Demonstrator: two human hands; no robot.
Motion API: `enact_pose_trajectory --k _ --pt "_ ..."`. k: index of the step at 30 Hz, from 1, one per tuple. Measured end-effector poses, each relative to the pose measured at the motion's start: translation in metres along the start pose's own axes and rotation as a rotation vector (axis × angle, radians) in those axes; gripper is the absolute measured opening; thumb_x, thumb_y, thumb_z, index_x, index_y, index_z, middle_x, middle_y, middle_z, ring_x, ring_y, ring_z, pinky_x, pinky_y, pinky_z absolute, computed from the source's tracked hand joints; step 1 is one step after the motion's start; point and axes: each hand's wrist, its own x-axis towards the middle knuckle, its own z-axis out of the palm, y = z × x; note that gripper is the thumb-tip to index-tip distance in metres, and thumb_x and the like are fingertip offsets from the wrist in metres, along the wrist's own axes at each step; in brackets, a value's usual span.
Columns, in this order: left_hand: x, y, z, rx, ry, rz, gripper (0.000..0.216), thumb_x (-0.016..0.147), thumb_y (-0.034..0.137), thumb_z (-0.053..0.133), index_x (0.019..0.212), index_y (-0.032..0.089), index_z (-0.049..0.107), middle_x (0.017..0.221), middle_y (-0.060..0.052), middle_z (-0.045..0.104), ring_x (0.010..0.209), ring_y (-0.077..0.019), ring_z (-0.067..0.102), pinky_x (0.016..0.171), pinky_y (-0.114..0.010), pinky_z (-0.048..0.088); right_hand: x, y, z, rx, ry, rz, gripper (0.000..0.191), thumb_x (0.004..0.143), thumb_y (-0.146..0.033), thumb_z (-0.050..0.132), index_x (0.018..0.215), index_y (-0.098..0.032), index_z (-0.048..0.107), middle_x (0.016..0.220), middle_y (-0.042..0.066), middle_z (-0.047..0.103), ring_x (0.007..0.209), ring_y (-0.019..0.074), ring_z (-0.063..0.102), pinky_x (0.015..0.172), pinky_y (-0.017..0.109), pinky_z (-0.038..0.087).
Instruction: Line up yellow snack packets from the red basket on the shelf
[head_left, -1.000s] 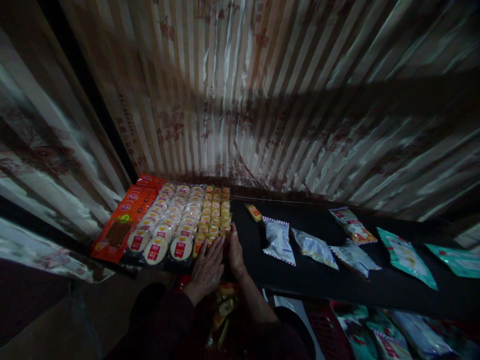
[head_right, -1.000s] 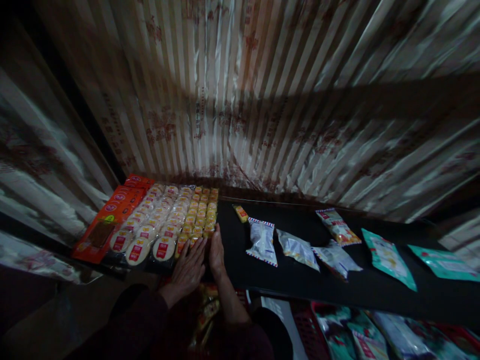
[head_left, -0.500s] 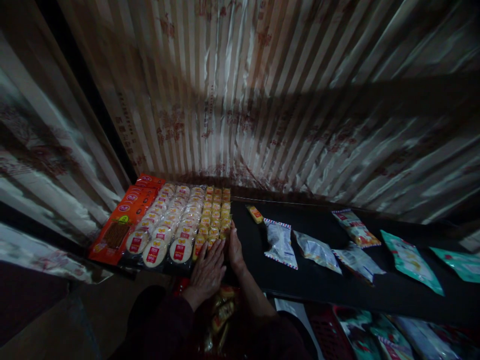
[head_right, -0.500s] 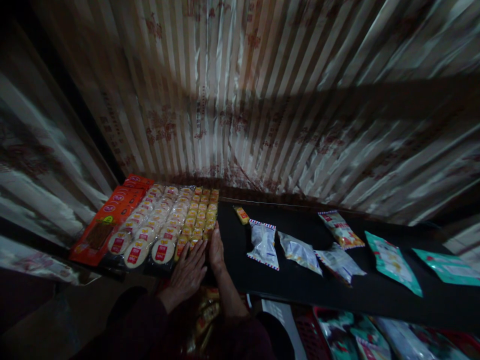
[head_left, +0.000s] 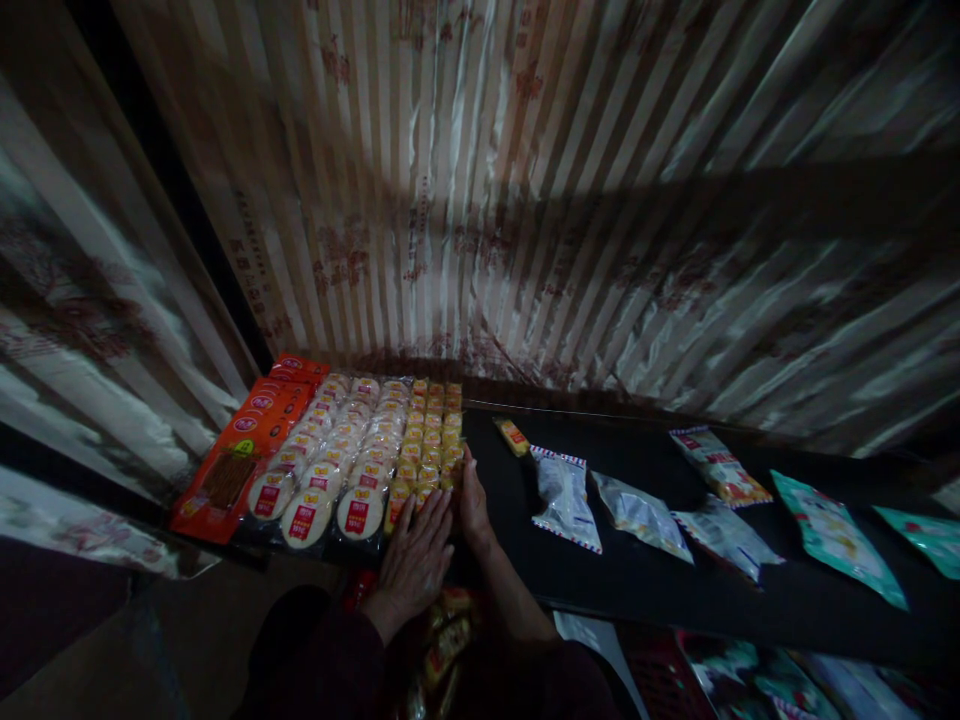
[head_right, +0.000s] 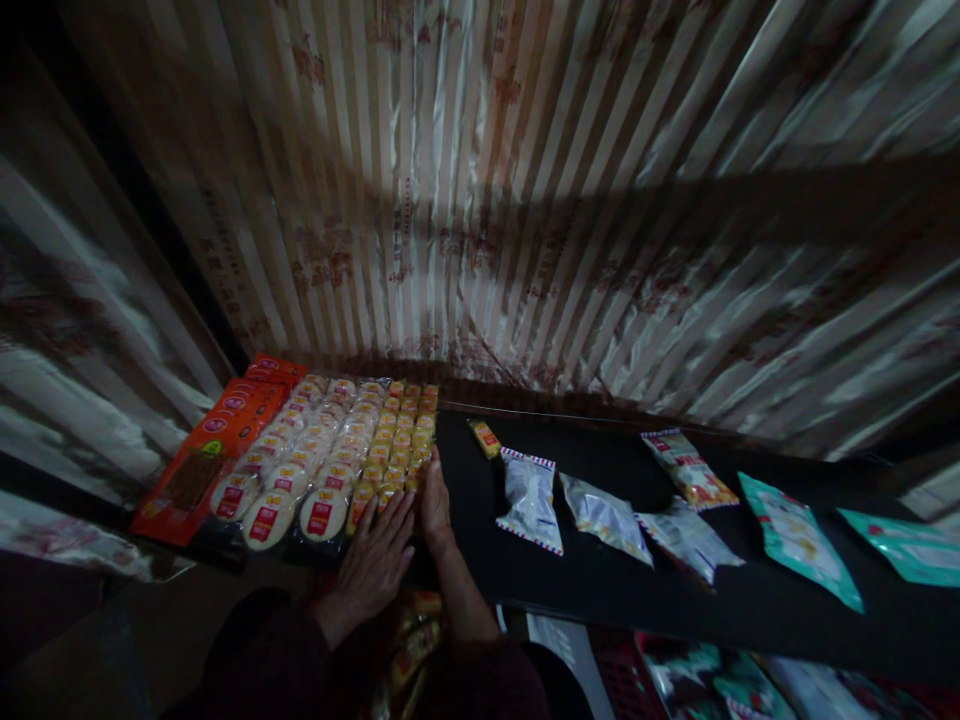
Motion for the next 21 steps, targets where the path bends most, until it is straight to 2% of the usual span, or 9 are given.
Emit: enact_pose_trajectory --k 4,7,10,16,21 --pt "0.001 0.000 -0.004 0.019 0.005 0.008 0.054 0.094 0.031 0.033 0.145 0.017 0.027 0.155 -0.002 0.022 0.145 -0.0183 0.009 0.118 -0.044 -0.005 0.011 -0.003 -0.007 0.003 0.051 0.003 0.077 0.082 -0.070 0.036 0.142 -0.022 0.038 0.148 0.001 0.037 0.140 0.0196 0.029 0.115 0.035 0.024" --pt "0.001 0.000 -0.006 0.022 0.003 0.019 0.055 0.093 0.030 0.034 0.146 0.018 0.024 0.155 -0.001 0.022 0.145 -0.0179 0.008 0.117 -0.043 -0.006 0.024 -0.008 -0.010 -0.016 0.076 0.001 0.078 0.080 -0.071 0.038 0.139 -0.020 0.043 0.149 0.002 0.034 0.141 0.0199 0.025 0.117 0.036 0.018" --pt "0.002 0.000 -0.007 0.025 0.002 0.013 0.056 0.093 0.030 0.035 0.146 0.017 0.025 0.155 -0.002 0.023 0.145 -0.0182 0.008 0.117 -0.043 -0.005 0.034 -0.012 -0.008 0.002 0.060 0.018 0.078 0.079 -0.072 0.038 0.137 -0.021 0.045 0.148 0.002 0.037 0.140 0.0211 0.029 0.116 0.037 0.021" --pt "0.002 0.001 -0.007 0.028 0.006 0.006 0.056 0.093 0.031 0.035 0.146 0.017 0.026 0.154 -0.003 0.024 0.145 -0.0187 0.009 0.117 -0.043 -0.004 0.037 -0.010 -0.002 -0.003 -0.017 0.017 0.071 0.080 -0.071 0.038 0.132 -0.025 0.052 0.133 0.002 0.057 0.133 0.0228 0.042 0.110 0.040 0.034" --pt "0.002 0.000 -0.005 0.037 0.021 0.013 0.056 0.092 0.030 0.036 0.146 0.017 0.025 0.154 -0.003 0.024 0.144 -0.0188 0.009 0.117 -0.043 -0.002 0.042 -0.012 -0.005 0.003 0.012 0.014 0.072 0.080 -0.071 0.039 0.134 -0.025 0.050 0.141 0.002 0.048 0.135 0.0229 0.039 0.112 0.039 0.031"
